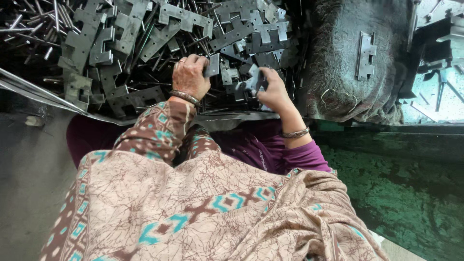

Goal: The person sits and sorts through a large pile of small, grey metal brackets and rods. They pick up the parts with both hands, separate them, and place them into a container or onto a surface to their right.

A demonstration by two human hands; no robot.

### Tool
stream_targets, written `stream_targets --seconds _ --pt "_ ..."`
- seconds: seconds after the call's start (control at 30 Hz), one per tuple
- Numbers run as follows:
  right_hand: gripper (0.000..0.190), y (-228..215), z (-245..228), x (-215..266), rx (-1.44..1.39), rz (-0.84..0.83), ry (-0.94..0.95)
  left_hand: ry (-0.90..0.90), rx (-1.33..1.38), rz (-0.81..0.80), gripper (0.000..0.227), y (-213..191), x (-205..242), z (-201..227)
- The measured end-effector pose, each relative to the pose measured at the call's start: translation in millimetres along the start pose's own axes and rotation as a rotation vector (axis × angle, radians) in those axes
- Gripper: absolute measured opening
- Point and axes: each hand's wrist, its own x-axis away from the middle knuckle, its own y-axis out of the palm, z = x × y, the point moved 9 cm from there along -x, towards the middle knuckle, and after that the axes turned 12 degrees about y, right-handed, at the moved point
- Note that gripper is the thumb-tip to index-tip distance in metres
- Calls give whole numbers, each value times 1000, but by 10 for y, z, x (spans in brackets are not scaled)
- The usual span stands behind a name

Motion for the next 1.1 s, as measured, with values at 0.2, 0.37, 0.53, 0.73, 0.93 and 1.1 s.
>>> stream_targets --seconds 0.2,0.37,0.53,0.73,0.93,1.1 --pt "60 219 488 85 -886 -294 593 -559 1040 413 25 233 163 -649" --pt "49 129 86 117 -938 -148 321 -920 2029 381 36 65 424 -157" --pt "54 105 -984 382 -197 37 -10 -865 2292 314 44 342 580 438" --pt "65 518 -1636 749 -81 -294 -318 -1033 2067 224 40 981 950 287" --pt "60 300 -1083 522 -647 -215 -58 -448 1354 94 75 165 531 517" --pt "49 -99 -473 332 -1615 -289 418 7 150 -319 72 -850 397 74"
